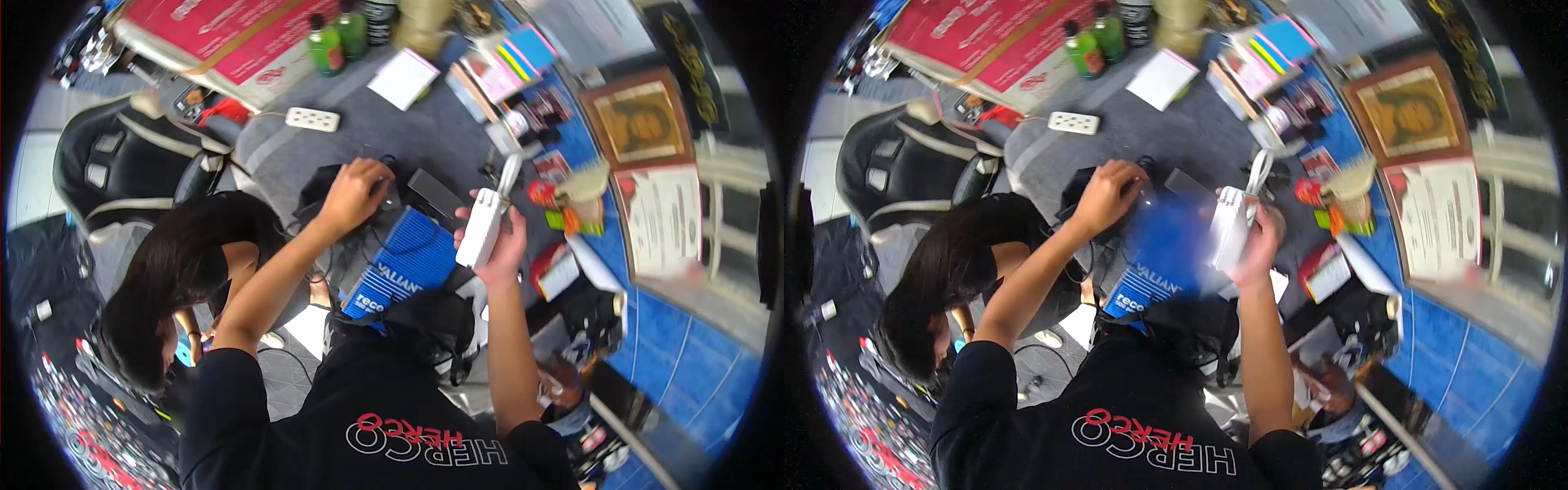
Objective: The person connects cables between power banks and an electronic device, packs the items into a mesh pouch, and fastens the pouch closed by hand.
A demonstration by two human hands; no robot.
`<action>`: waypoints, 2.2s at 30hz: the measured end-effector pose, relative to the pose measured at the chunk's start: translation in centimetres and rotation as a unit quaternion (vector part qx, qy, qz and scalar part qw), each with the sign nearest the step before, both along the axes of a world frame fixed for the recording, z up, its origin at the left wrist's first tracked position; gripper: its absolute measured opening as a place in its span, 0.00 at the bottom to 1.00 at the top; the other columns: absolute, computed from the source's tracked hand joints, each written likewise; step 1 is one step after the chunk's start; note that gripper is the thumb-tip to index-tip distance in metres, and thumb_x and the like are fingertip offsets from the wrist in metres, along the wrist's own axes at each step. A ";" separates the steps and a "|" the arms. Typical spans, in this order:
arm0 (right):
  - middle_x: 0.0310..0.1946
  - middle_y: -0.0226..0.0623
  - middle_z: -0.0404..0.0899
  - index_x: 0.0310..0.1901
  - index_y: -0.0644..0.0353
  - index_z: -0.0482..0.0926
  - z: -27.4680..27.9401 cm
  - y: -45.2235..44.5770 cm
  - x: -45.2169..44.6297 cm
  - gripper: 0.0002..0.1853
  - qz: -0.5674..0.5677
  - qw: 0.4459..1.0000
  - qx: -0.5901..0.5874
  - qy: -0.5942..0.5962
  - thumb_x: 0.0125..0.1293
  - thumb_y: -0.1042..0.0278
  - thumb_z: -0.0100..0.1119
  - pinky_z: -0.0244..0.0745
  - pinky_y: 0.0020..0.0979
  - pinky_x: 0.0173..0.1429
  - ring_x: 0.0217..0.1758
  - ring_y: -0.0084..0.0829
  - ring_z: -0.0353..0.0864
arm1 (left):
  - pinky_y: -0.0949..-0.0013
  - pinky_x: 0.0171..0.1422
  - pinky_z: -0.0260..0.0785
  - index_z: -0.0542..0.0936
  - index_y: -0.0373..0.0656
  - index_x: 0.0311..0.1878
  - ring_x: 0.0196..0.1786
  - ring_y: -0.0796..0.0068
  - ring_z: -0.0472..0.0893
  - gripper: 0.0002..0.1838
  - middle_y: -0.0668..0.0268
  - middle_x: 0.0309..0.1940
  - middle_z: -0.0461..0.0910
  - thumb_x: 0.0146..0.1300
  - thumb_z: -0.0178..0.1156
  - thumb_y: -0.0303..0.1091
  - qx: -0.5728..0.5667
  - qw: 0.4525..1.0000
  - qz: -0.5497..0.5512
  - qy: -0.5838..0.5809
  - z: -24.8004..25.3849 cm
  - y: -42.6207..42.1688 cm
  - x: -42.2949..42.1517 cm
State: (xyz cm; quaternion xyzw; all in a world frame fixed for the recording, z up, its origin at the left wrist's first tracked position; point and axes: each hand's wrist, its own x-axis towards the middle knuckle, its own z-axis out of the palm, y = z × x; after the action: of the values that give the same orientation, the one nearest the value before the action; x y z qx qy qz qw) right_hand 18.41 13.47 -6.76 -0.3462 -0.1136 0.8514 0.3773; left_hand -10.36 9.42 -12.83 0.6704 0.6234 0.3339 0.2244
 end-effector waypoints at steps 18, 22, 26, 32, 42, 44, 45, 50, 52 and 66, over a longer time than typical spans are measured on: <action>0.49 0.48 0.84 0.63 0.60 0.74 5.7 -18.5 12.5 0.28 -0.276 0.952 0.078 -0.108 0.79 0.43 0.43 0.87 0.44 0.43 0.43 0.41 0.88 | 0.71 0.53 0.77 0.77 0.36 0.64 0.52 0.76 0.81 0.25 0.60 0.57 0.79 0.63 0.70 0.24 -0.096 0.842 -0.171 -0.502 17.2 -11.2 24.9; 0.40 0.51 0.86 0.62 0.58 0.75 6.7 -20.8 13.5 0.32 -0.211 0.974 0.074 0.025 0.76 0.37 0.40 0.88 0.52 0.31 0.34 0.46 0.90 | 0.74 0.48 0.78 0.81 0.36 0.62 0.46 0.80 0.81 0.21 0.60 0.54 0.79 0.66 0.66 0.22 -0.044 0.878 -0.187 -0.439 18.5 -12.1 25.9; 0.35 0.52 0.85 0.60 0.59 0.75 7.1 -22.7 14.4 0.34 -0.156 0.984 0.080 0.022 0.75 0.34 0.39 0.88 0.53 0.28 0.30 0.47 0.89 | 0.75 0.40 0.78 0.83 0.35 0.57 0.39 0.82 0.82 0.16 0.61 0.50 0.79 0.66 0.66 0.23 -0.016 0.890 -0.205 -0.407 19.2 -13.1 26.1; 0.31 0.54 0.85 0.59 0.60 0.75 9.1 -24.5 15.4 0.36 -0.147 0.987 0.066 0.007 0.75 0.32 0.37 0.88 0.52 0.27 0.26 0.48 0.88 | 0.77 0.40 0.77 0.83 0.34 0.53 0.38 0.83 0.82 0.13 0.63 0.47 0.79 0.66 0.66 0.23 0.005 0.911 -0.199 -0.360 20.0 -15.5 27.9; 0.26 0.52 0.84 0.59 0.61 0.75 9.1 -28.6 18.3 0.39 -0.140 0.985 0.091 0.048 0.71 0.27 0.40 0.88 0.51 0.25 0.23 0.48 0.87 | 0.78 0.37 0.72 0.68 0.34 0.68 0.34 0.83 0.77 0.28 0.59 0.50 0.79 0.68 0.67 0.27 -0.033 0.857 -0.240 -0.455 20.1 -18.5 31.5; 0.26 0.52 0.83 0.58 0.61 0.74 9.6 -29.6 18.7 0.41 -0.132 0.984 0.123 -0.006 0.69 0.25 0.41 0.87 0.51 0.25 0.23 0.48 0.87 | 0.78 0.35 0.71 0.65 0.35 0.70 0.32 0.83 0.77 0.33 0.59 0.49 0.80 0.66 0.69 0.28 -0.018 0.847 -0.273 -0.456 21.3 -19.0 31.4; 0.27 0.51 0.83 0.57 0.62 0.75 9.8 -30.0 19.1 0.41 -0.134 0.980 0.146 -0.021 0.67 0.25 0.45 0.87 0.50 0.25 0.23 0.46 0.87 | 0.78 0.35 0.70 0.64 0.35 0.71 0.32 0.83 0.77 0.35 0.59 0.49 0.81 0.65 0.70 0.28 -0.014 0.842 -0.286 -0.457 21.7 -19.3 31.3; 0.36 0.44 0.81 0.53 0.66 0.75 13.3 -31.5 20.3 0.39 -0.157 0.923 0.333 -0.117 0.55 0.36 0.67 0.82 0.35 0.33 0.32 0.34 0.84 | 0.75 0.28 0.72 0.79 0.36 0.57 0.25 0.76 0.80 0.28 0.58 0.50 0.86 0.62 0.73 0.47 0.216 0.857 -0.393 -0.255 23.5 -21.9 30.1; 0.41 0.44 0.79 0.52 0.71 0.76 14.6 -31.9 20.2 0.40 -0.176 0.904 0.380 -0.081 0.49 0.43 0.76 0.77 0.30 0.39 0.38 0.30 0.82 | 0.75 0.28 0.75 0.81 0.38 0.52 0.28 0.73 0.85 0.28 0.56 0.46 0.87 0.63 0.69 0.54 0.361 0.816 -0.373 -0.255 23.3 -22.6 31.0; 0.34 0.36 0.82 0.47 0.71 0.77 13.8 -31.9 20.6 0.45 -0.030 0.934 0.336 -0.115 0.37 0.41 0.85 0.75 0.26 0.32 0.31 0.23 0.80 | 0.71 0.23 0.71 0.80 0.38 0.46 0.21 0.75 0.76 0.12 0.64 0.30 0.79 0.63 0.71 0.31 0.329 0.795 -0.467 -0.204 28.9 -23.4 29.4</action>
State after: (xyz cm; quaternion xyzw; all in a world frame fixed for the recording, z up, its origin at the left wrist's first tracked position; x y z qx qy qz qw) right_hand 39.00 -18.44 7.00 -0.2984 -0.4254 0.7062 0.4809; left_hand 19.06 -13.98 16.11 0.8298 0.0266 0.5028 0.2406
